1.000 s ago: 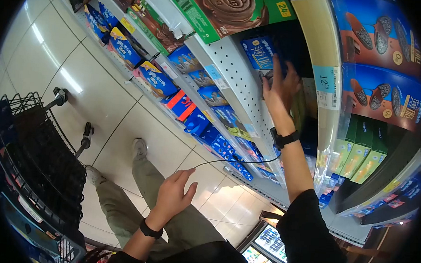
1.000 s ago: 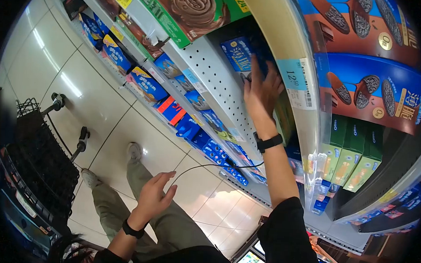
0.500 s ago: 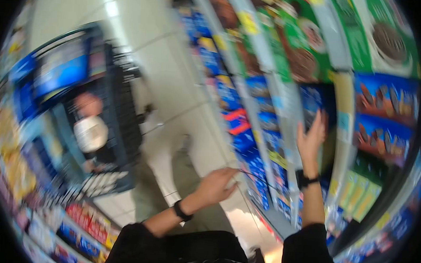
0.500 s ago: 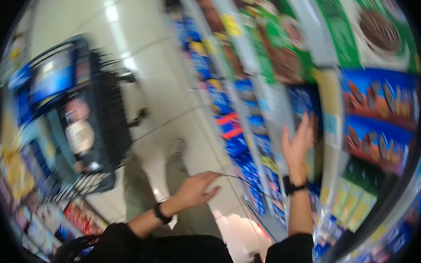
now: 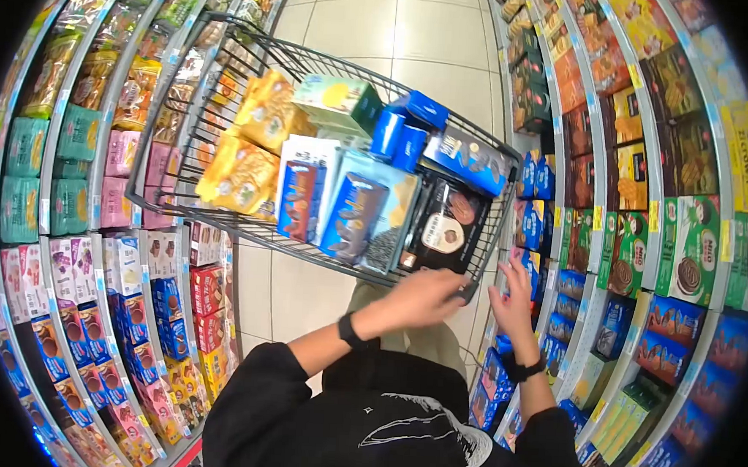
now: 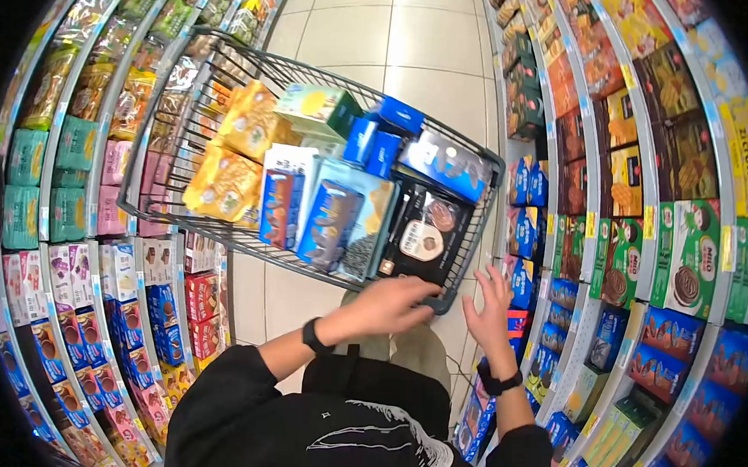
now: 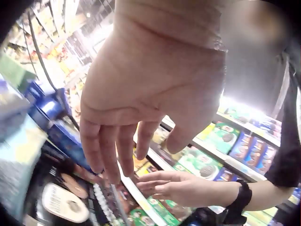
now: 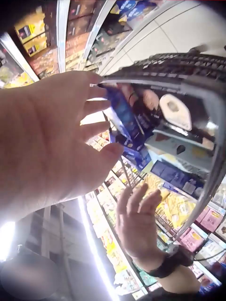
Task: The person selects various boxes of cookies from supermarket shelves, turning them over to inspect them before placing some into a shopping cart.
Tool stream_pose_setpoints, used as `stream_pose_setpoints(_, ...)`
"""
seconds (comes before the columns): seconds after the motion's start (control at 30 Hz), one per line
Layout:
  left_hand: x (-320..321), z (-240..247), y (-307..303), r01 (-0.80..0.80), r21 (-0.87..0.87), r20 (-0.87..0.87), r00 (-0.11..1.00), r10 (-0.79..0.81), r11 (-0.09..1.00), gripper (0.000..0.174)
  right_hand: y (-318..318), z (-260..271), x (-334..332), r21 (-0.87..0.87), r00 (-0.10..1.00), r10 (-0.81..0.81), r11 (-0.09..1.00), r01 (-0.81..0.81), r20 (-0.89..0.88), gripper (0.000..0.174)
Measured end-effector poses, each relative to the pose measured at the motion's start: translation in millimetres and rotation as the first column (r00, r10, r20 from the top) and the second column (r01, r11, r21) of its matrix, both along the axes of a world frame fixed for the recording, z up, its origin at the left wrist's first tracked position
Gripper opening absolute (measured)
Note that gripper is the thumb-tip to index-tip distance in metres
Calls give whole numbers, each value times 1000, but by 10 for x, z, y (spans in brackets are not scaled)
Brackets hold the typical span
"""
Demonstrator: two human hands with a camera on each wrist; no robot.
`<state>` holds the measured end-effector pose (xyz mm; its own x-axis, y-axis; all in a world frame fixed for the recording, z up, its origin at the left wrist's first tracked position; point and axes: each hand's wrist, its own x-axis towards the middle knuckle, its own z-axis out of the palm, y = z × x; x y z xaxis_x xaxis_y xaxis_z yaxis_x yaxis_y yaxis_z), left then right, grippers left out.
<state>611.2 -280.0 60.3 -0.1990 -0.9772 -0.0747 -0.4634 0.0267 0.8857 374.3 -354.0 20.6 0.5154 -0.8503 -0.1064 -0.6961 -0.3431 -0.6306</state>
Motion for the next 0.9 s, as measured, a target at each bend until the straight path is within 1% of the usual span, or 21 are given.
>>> stream_pose_setpoints(0.03,298,35,51,-84,-30,21,996,84,996,34,-103,-5,184,3,998,53,999,-53,40,50)
stream_pose_setpoints(0.07,587,-6,110,-164,-58,39,985,166,985,34,-206,9,393,6,998,48,999,-49,43,50)
stream_pose_setpoints(0.13,1124,-171,194,-252,-115,276,921,274,961,39,-452,3,778,211,983,1,977,-40,181,55)
stream_pose_setpoints(0.2,1553,-202,165,-329,-20,451,840,303,944,51,-688,-220,1064,156,989,-19,988,-4,146,61)
stream_pose_setpoints(0.23,1678,-269,156,-322,-19,446,845,297,946,51,-821,-325,1185,91,994,-39,995,30,98,66)
stream_pose_setpoints(0.27,1772,-366,149,-358,-8,515,798,311,934,66,-946,-386,1275,25,997,-63,998,62,50,72)
stream_pose_setpoints(0.3,1829,-453,119,-393,-2,583,747,320,920,82,-1068,-388,1363,24,996,-75,997,74,45,72)
stream_pose_setpoints(0.33,1835,-502,90,-381,-1,579,753,311,925,82,-1174,-386,1454,-97,990,-131,987,126,-47,77)
stream_pose_setpoints(0.37,1808,-552,83,-395,42,579,758,300,918,96,-1263,-384,1521,-218,971,-197,962,165,-134,83)
stream_pose_setpoints(0.4,1783,-620,64,-408,82,579,762,289,909,111,-1362,-390,1563,-218,968,-211,960,178,-137,83)
stream_pose_setpoints(0.43,1757,-677,29,-385,180,587,780,215,905,125,-1453,-401,1592,-281,964,-185,951,127,-190,88)
stream_pose_setpoints(0.47,1728,-736,11,-371,186,584,787,201,910,125,-1525,-416,1608,-336,955,-161,939,71,-249,92)
stream_pose_setpoints(0.5,1689,-735,-11,-370,281,576,803,152,886,126,-1582,-436,1624,-356,958,-112,934,10,-266,96)
stream_pose_setpoints(0.53,1657,-733,-34,-368,372,564,819,107,852,127,-1632,-443,1610,-353,954,-121,935,17,-274,96)
stream_pose_setpoints(0.6,1671,-774,-40,-365,357,541,831,128,860,128,-1678,-421,1583,-311,932,-6,944,-115,-363,103)
stream_pose_setpoints(0.67,1696,-766,-57,-359,356,512,847,141,863,128,-1649,-376,1579,-321,927,-31,942,-98,-375,104)
stream_pose_setpoints(0.73,1713,-754,-71,-356,367,487,861,149,860,129,-1574,-266,1559,-266,933,-78,964,-20,-352,100)
stream_pose_setpoints(0.77,1717,-746,-77,-358,373,487,861,147,856,129,-1516,-204,1521,-264,925,-118,964,20,-361,96)
stream_pose_setpoints(0.8,1721,-702,-96,-357,380,487,861,144,853,129,-1446,-193,1444,-267,920,-135,963,35,-367,96)
stream_pose_setpoints(0.87,1738,-598,-135,-326,400,454,882,124,856,127,-1285,-170,1271,-307,934,-197,946,101,-299,97)
stream_pose_setpoints(0.9,1729,-522,-152,-322,397,424,895,139,859,126,-1182,-132,1173,-300,952,-196,946,122,-233,96)
